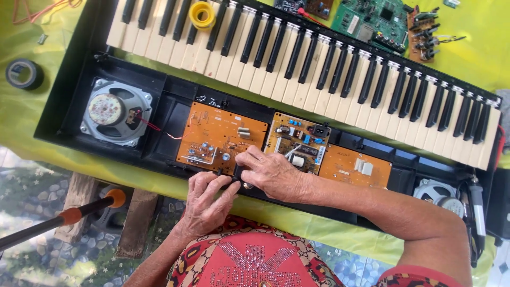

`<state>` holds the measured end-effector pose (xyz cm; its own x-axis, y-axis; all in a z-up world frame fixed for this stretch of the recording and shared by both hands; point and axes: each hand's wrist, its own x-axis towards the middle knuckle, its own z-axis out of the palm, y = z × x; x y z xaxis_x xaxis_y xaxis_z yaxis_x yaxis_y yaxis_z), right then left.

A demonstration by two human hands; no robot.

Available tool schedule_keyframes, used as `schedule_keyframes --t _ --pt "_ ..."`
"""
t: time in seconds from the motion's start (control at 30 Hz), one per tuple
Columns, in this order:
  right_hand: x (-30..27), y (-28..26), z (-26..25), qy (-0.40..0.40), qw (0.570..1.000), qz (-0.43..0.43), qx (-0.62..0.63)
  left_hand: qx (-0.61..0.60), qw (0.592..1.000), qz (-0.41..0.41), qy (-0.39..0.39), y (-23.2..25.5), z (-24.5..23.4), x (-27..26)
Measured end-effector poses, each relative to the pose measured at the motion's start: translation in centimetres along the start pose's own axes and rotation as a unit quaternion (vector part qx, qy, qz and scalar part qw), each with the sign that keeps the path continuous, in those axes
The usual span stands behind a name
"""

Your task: The person works on the internal circuit boards of a disassembled electronic keyboard. They use a soldering iron to apply heat to components on the orange PCBs, handling wires and small parts while the keyboard remains open on a yellow-covered table.

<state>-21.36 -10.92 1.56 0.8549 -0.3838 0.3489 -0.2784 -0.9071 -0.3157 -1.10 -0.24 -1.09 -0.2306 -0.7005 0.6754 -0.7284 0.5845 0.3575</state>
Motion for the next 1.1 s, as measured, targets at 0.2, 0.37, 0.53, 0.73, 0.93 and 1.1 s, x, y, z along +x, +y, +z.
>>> schedule_keyframes --t 0.2,0.37,0.53,0.73,0.93,1.1 --pt "0.9 0.3 -1.0 -0.116 0.992 0.000 0.040 0.002 0.998 0.021 -0.054 0.1 -1.2 1.0" --pt "0.8 0.1 -0.8 -0.076 0.996 -0.031 -0.030 0.012 0.998 0.005 -0.054 0.5 -1.0 1.2" --pt "0.4 0.0 -1.4 -0.064 0.998 -0.006 -0.029 -0.003 0.999 0.002 -0.053 0.9 -0.9 1.8" --pt "0.7 0.3 -1.7 -0.053 0.999 -0.001 0.008 0.000 0.999 0.008 -0.046 0.1 -0.8 1.8" --pt "0.7 -0.3 -1.3 -0.066 0.998 0.007 -0.012 0.003 0.999 0.006 -0.039 0.2 -0.9 1.0" --pt "0.6 -0.7 -1.2 -0.045 0.998 0.038 0.013 -0.011 0.999 0.012 -0.048 0.2 -1.2 1.4"
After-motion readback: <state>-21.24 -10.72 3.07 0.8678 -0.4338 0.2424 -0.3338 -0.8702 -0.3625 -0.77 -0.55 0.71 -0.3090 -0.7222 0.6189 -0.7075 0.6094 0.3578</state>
